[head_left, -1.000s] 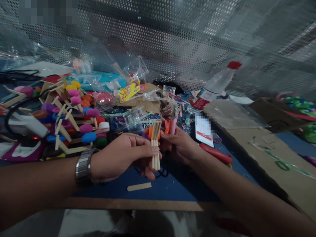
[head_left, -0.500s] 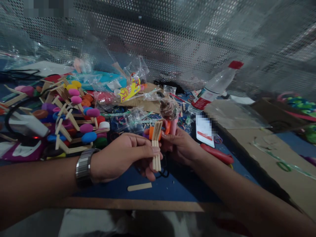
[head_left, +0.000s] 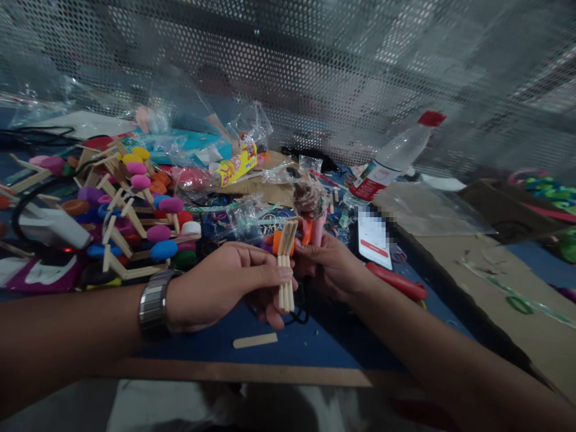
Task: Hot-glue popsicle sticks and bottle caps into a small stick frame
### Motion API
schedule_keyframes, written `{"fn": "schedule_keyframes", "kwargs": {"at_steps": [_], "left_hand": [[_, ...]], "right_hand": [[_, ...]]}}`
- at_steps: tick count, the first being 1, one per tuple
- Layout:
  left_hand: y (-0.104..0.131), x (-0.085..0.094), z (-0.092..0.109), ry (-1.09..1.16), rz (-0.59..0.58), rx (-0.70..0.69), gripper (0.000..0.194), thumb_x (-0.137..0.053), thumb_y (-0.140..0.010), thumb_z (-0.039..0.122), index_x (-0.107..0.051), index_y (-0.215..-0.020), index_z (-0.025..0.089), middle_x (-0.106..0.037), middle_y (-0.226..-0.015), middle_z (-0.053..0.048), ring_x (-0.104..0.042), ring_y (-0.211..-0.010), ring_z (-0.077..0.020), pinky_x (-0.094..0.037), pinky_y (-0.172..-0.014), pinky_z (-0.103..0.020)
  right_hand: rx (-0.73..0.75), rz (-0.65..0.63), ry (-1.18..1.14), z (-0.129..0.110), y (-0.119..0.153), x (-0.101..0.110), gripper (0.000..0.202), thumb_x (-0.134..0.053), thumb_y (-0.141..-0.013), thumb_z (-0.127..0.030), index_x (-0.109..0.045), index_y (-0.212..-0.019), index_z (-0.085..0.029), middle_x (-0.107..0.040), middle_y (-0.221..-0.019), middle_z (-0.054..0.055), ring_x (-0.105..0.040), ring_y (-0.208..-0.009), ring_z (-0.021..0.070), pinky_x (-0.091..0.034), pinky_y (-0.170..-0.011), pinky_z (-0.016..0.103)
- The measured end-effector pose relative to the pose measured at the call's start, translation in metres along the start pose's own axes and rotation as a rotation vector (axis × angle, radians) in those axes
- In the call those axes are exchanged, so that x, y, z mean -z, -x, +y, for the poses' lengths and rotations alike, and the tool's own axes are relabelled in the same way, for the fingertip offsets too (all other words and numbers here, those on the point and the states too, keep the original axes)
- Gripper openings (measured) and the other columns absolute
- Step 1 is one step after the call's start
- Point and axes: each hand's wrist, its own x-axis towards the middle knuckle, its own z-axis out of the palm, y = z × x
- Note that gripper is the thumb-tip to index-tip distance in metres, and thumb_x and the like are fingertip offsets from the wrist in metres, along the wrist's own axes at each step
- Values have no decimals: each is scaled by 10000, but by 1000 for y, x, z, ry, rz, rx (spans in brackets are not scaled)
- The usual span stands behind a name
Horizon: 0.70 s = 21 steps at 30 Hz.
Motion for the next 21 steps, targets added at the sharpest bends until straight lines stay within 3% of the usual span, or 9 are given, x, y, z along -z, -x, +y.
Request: {"fn": "schedule_keyframes", "kwargs": {"at_steps": [5,9,13,17,21], "left_hand": [[-2,1,0,-7,-16,-19,230,-788,-796,288,-694,-707,98,-701,-607,-6,-650,-470,-69,-502,-505,-143],[-3,2,1,-7,-8,-15,182,-744,-824,249,-704,-738,92,-707,-612,-14,-646,-460,-73,-504,-495,-148],[-3,3,3,-4,25,-6,194,-784,-773,264,-716,-752,84,-698,-582,-16,-635,-437,-78,-488,-478,-145],[-2,3,3,-26,81,-34,169,-737,-770,244,-715,-724,83,-654,-547,-16,-600,-420,-90,-472,-459,-169],[-2,2,3,-8,116,-78,159,-664,-753,220,-656,-646,103,-573,-534,-1,-541,-433,-97,-442,-453,-191]], "right_hand": [[0,13,1,1,0,0,486,-925,-545,-349,-607,-885,-210,-696,-734,9,-500,-520,100,-234,-407,207],[18,14,1,1,0,-1,511,-941,-531,-356,-609,-897,-225,-676,-708,-9,-518,-517,108,-320,-429,216],[47,58,-26,-1,0,-2,544,-952,-517,-329,-610,-931,-244,-627,-674,-39,-517,-522,111,-364,-447,224],[95,96,-23,-3,0,0,543,-926,-549,-324,-611,-985,-249,-614,-670,-55,-433,-478,85,-341,-435,225],[134,100,-14,-7,-1,0,584,-932,-519,-335,-625,-1010,-266,-652,-744,-31,-466,-520,102,-380,-473,252]]}}
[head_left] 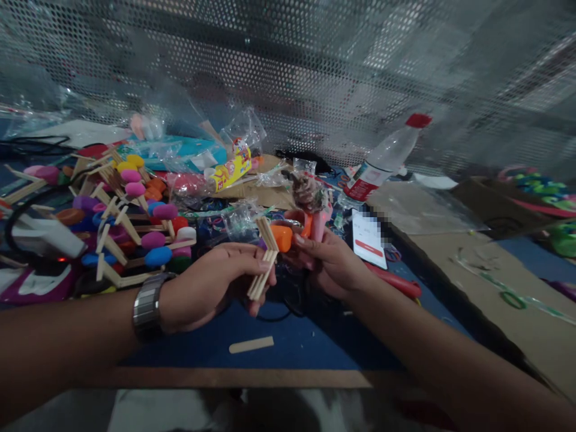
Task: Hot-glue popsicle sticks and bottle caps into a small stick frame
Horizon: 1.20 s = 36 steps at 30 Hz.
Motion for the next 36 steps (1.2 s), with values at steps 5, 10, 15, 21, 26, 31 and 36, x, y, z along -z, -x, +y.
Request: {"fn": "schedule_keyframes", "kwargs": {"at_steps": [5,10,15,21,26,31,36], "left_hand": [[1,-1,4,63,-1,-20,229,-521,-796,190,-523,-569,155,-459,-512,13,-475,-460,-107,-425,-501,-210],[3,1,5,60,-28,8,244,-436,-817,176,-464,-575,174,-370,-483,36,-403,-415,-98,-360,-475,-207],[3,6,2,42,-64,18,262,-447,-836,208,-440,-575,184,-282,-457,73,-279,-373,-80,-258,-433,-218],[3,0,3,70,1,-3,102,-568,-726,168,-568,-629,134,-516,-583,7,-421,-456,-90,-328,-478,-219],[1,1,3,105,-13,-15,138,-565,-764,146,-585,-629,124,-545,-621,-11,-469,-506,-110,-384,-541,-244],[1,5,2,168,-40,-15,291,-443,-861,140,-567,-598,127,-435,-545,8,-397,-489,-112,-395,-569,-262],[0,3,3,229,-40,-95,345,-342,-896,103,-504,-595,153,-385,-563,10,-376,-496,-121,-409,-570,-262]], "right_hand": [[22,3,-31,-2,-2,1,614,-952,-492,-332,-632,-1013,-271,-692,-932,7,-512,-580,107,-403,-499,258],[41,-9,-14,-5,-1,2,465,-955,-525,-352,-644,-843,-215,-596,-713,-38,-501,-579,85,-375,-479,201],[46,-19,-38,-8,0,1,432,-932,-565,-324,-623,-844,-207,-629,-827,-28,-465,-537,50,-320,-425,186],[32,69,1,-1,-5,1,471,-934,-502,-297,-580,-796,-201,-591,-689,-51,-480,-521,67,-359,-466,195],[25,72,65,2,-6,3,406,-905,-546,-316,-572,-743,-191,-561,-556,-50,-454,-474,74,-286,-440,200],[36,58,68,3,-6,4,377,-895,-563,-319,-595,-746,-181,-593,-567,-30,-469,-467,77,-289,-433,202],[9,83,30,3,-6,2,373,-910,-557,-299,-612,-735,-161,-607,-558,-24,-472,-480,63,-326,-454,181]]}}
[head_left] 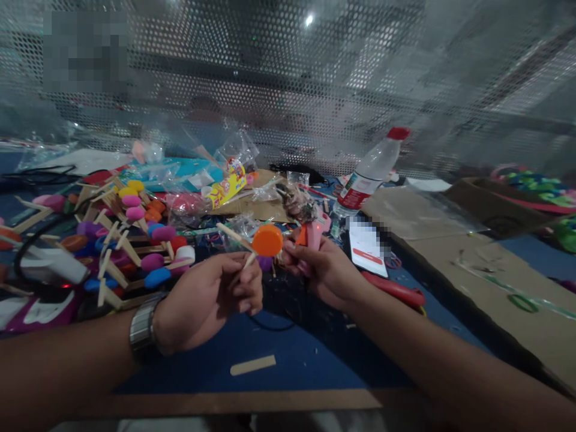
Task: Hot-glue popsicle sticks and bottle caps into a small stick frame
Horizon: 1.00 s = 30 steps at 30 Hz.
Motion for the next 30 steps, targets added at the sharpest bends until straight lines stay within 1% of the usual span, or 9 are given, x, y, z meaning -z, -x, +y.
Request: {"fn": "schedule_keyframes", "kwargs": {"at_steps": [5,9,13,15,17,20,24,27,30], "left_hand": [[0,-4,2,30,2,-29,354,-348,-945,99,-542,-652,142,-400,-622,3,-418,-562,-130,-426,-591,-254],[1,-1,1,47,-30,-56,331,-398,-975,146,-592,-707,128,-446,-675,-17,-453,-632,-142,-453,-627,-262],[-2,3,-2,40,-72,-76,218,-553,-960,210,-651,-786,123,-519,-721,-28,-506,-688,-141,-477,-665,-257],[-3,4,-4,3,-89,-77,149,-648,-927,254,-684,-845,135,-568,-713,-25,-532,-684,-133,-483,-673,-247],[-3,5,-6,-57,-90,-94,128,-728,-884,282,-709,-907,158,-631,-722,-26,-567,-689,-127,-491,-687,-236],[-1,8,-8,-181,-56,-167,162,-787,-843,311,-744,-937,185,-713,-791,-34,-622,-736,-127,-506,-712,-226],[0,11,-8,-362,19,-244,176,-800,-828,344,-791,-921,195,-748,-877,-39,-642,-781,-124,-518,-745,-221],[-2,11,-8,-405,81,-290,162,-845,-771,329,-802,-836,187,-751,-873,-36,-640,-770,-128,-523,-731,-223],[-3,11,-6,-429,74,-368,155,-852,-754,329,-815,-842,207,-735,-825,-26,-636,-758,-144,-525,-727,-246]], "right_hand": [[-32,66,-26,0,-3,0,403,-934,-529,-326,-612,-697,-153,-622,-570,-15,-502,-490,63,-337,-455,172],[13,31,-58,-1,-4,0,398,-940,-515,-290,-605,-690,-166,-622,-565,-23,-507,-500,70,-368,-465,177],[55,-37,-101,-3,-1,-2,435,-945,-527,-294,-549,-675,-188,-596,-604,-48,-506,-515,71,-360,-453,184],[72,-59,-126,-4,0,-3,475,-953,-512,-292,-515,-668,-195,-576,-629,-58,-519,-538,77,-356,-451,186],[77,-72,-123,-4,1,-4,497,-955,-509,-292,-492,-660,-195,-572,-648,-58,-514,-536,74,-346,-444,188],[69,-77,-104,-5,2,-4,503,-953,-519,-306,-482,-658,-194,-577,-649,-52,-510,-527,74,-354,-447,193],[53,-85,-96,-5,1,-3,503,-946,-523,-312,-481,-681,-203,-560,-585,-66,-492,-481,76,-350,-439,195],[65,-118,-76,-5,1,-3,494,-929,-548,-311,-464,-674,-207,-526,-525,-80,-451,-426,65,-312,-413,190],[84,-148,-65,-5,3,-4,470,-926,-544,-299,-492,-693,-198,-546,-553,-77,-422,-406,49,-304,-406,191]]}}
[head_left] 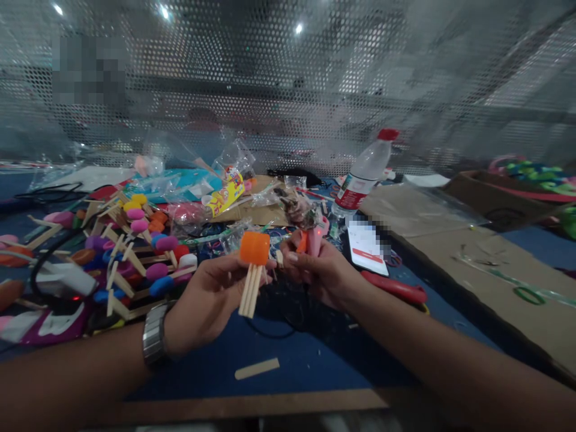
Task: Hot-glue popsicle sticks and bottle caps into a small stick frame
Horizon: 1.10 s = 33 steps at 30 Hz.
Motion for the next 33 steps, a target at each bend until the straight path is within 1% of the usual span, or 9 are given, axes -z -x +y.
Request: {"fn": "schedule_keyframes", "kwargs": {"at_steps": [3,6,8,12,16,19,23,27,33], "left_hand": [[0,0,2,-144,-16,-105,173,-796,-812,349,-824,-920,217,-716,-858,-48,-641,-824,-179,-523,-778,-283],[0,1,3,-357,-7,-145,148,-734,-864,284,-828,-944,201,-703,-929,-82,-648,-883,-200,-519,-814,-299],[1,1,3,-445,2,-171,149,-717,-875,258,-829,-960,211,-698,-944,-86,-649,-885,-199,-517,-803,-294],[2,2,3,-582,23,-270,165,-711,-881,223,-824,-999,247,-700,-944,-73,-646,-874,-189,-505,-761,-276],[5,3,4,-712,40,-391,199,-712,-868,159,-815,-1021,234,-694,-936,-64,-654,-871,-176,-500,-776,-270],[6,3,6,-756,44,-449,205,-710,-867,139,-811,-1029,214,-674,-902,-58,-651,-858,-168,-499,-777,-264],[5,3,7,-779,54,-493,219,-713,-866,130,-813,-1032,232,-656,-897,-51,-637,-840,-164,-490,-767,-260],[5,4,6,-752,67,-509,237,-717,-863,136,-818,-1032,269,-640,-899,-46,-621,-837,-168,-480,-765,-265],[7,3,6,-719,80,-519,287,-720,-851,105,-816,-1034,305,-639,-881,-42,-612,-817,-173,-479,-740,-275]], "right_hand": [[-16,8,-20,-1,3,-1,481,-940,-504,-283,-535,-749,-196,-597,-642,-64,-426,-409,40,-299,-406,192],[-33,13,-62,-3,5,0,510,-948,-489,-333,-523,-742,-207,-617,-703,-42,-471,-455,59,-316,-421,198],[-32,19,-71,-5,5,0,527,-947,-495,-374,-506,-735,-215,-627,-745,-28,-482,-490,70,-341,-443,207],[-24,14,-77,-8,7,0,591,-951,-459,-471,-490,-747,-236,-615,-791,-25,-386,-490,67,-356,-452,228],[-17,3,-96,-8,10,0,587,-951,-455,-494,-510,-750,-243,-580,-814,-16,-447,-580,98,-334,-444,204],[-23,-20,-91,-8,10,0,582,-950,-459,-487,-502,-735,-238,-577,-850,-4,-443,-582,96,-321,-417,194],[-27,-33,-64,-7,10,0,564,-948,-465,-458,-493,-713,-234,-584,-862,2,-458,-592,101,-349,-416,197],[-27,-24,-66,-5,10,-1,572,-953,-450,-443,-489,-708,-233,-568,-810,-14,-453,-582,100,-347,-413,194],[-24,-75,-74,-3,10,3,542,-949,-496,-430,-499,-721,-230,-521,-727,-48,-427,-523,77,-342,-405,182]]}}
